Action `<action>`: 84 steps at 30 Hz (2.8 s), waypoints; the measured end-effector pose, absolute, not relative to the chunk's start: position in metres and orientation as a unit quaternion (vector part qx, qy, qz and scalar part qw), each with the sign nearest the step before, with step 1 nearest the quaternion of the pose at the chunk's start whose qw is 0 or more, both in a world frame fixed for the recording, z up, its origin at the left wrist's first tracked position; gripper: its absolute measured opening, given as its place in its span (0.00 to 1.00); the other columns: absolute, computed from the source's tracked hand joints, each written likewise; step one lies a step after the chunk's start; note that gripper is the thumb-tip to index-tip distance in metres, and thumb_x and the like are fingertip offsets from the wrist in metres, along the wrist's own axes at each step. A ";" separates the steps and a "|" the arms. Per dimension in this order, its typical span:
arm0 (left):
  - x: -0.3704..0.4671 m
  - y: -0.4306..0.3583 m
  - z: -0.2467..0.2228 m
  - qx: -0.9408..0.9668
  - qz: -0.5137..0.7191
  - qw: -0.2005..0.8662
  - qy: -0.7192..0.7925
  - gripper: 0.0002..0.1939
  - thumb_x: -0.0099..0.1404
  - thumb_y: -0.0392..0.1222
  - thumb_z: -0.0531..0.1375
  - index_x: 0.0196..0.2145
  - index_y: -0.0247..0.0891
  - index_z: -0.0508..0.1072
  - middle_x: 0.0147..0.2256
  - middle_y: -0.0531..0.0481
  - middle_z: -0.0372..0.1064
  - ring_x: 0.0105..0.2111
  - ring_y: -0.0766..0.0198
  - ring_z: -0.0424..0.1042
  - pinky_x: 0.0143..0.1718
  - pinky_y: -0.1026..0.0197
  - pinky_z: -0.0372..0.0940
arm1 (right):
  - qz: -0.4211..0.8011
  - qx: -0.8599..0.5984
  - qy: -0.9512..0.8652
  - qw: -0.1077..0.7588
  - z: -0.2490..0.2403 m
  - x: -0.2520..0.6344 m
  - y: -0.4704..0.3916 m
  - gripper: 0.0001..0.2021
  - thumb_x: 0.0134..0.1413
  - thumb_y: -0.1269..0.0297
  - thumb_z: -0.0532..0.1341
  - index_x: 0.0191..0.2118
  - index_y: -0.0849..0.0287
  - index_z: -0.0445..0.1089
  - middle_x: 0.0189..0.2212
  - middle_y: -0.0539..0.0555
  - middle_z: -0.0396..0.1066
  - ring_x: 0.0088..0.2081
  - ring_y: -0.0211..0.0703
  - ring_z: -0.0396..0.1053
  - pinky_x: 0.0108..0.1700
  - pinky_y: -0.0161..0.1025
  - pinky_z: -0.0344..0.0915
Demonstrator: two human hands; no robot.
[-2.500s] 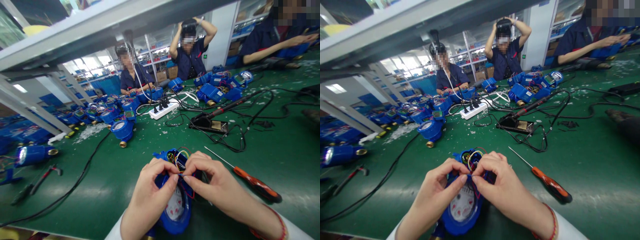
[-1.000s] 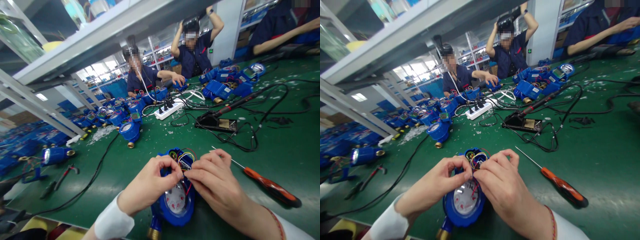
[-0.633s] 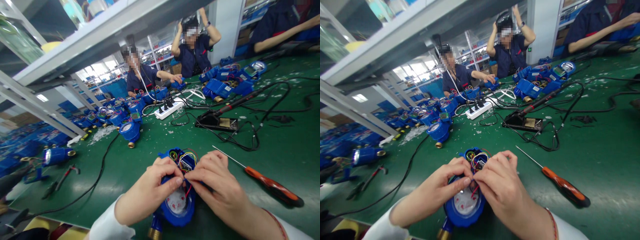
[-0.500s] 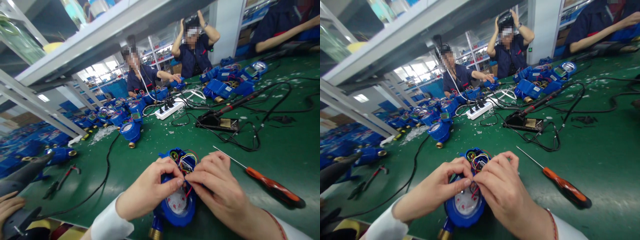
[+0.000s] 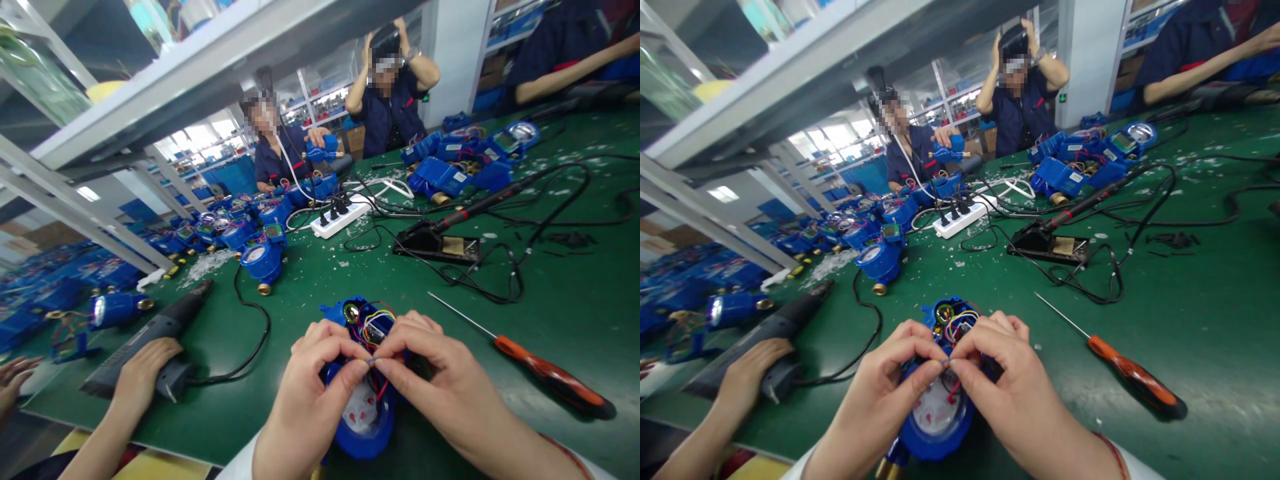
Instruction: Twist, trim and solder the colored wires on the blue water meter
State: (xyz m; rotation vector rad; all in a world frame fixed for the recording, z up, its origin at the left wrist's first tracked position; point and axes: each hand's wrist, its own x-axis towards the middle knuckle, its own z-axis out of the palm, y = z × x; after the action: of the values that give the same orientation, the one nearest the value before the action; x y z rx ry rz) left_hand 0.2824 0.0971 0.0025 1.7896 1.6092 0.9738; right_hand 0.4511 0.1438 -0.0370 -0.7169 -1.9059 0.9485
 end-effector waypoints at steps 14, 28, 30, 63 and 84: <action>0.285 0.099 0.008 0.649 0.357 0.296 0.603 0.04 0.58 0.41 0.62 0.27 0.40 0.74 0.30 0.50 0.68 0.35 0.60 0.66 0.42 0.56 0.56 | 0.354 -0.253 -0.776 0.456 -0.041 0.452 0.143 0.08 0.59 0.74 0.58 0.31 0.55 0.66 0.26 0.46 0.65 0.32 0.41 0.60 0.38 0.41 0.53; 0.286 0.097 0.004 0.649 0.379 0.269 0.602 0.02 0.57 0.38 0.62 0.26 0.39 0.74 0.29 0.51 0.68 0.34 0.62 0.67 0.39 0.58 0.58 | 0.238 -0.239 -0.798 0.499 -0.041 0.452 0.141 0.07 0.58 0.76 0.58 0.33 0.56 0.68 0.27 0.47 0.65 0.33 0.41 0.61 0.39 0.42 0.53; 0.286 0.097 0.004 0.649 0.383 0.264 0.602 0.02 0.56 0.37 0.62 0.26 0.39 0.74 0.28 0.51 0.69 0.33 0.62 0.67 0.38 0.58 0.58 | 0.241 -0.237 -0.799 0.497 -0.041 0.452 0.141 0.07 0.58 0.76 0.59 0.33 0.57 0.68 0.27 0.47 0.65 0.33 0.40 0.61 0.40 0.43 0.53; 0.293 0.089 -0.004 0.629 0.425 0.187 0.624 0.05 0.54 0.33 0.62 0.23 0.39 0.72 0.27 0.54 0.64 0.31 0.65 0.65 0.33 0.63 0.59 | 0.342 -0.294 -0.755 0.476 -0.039 0.447 0.139 0.06 0.58 0.71 0.57 0.30 0.55 0.67 0.25 0.48 0.63 0.32 0.42 0.59 0.37 0.42 0.54; 0.286 0.092 -0.003 0.630 0.416 0.262 0.601 0.03 0.58 0.37 0.62 0.26 0.39 0.73 0.29 0.53 0.64 0.34 0.64 0.65 0.36 0.62 0.58 | 0.364 -0.281 -0.747 0.480 -0.042 0.447 0.140 0.07 0.58 0.74 0.59 0.31 0.55 0.67 0.27 0.44 0.65 0.34 0.40 0.59 0.41 0.44 0.50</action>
State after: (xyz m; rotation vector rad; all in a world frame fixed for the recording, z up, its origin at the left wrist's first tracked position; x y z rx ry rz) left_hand 0.2859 0.0922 -0.0033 1.7040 1.6267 1.1270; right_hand 0.4473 0.1399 -0.0424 -0.6864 -1.8228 0.8882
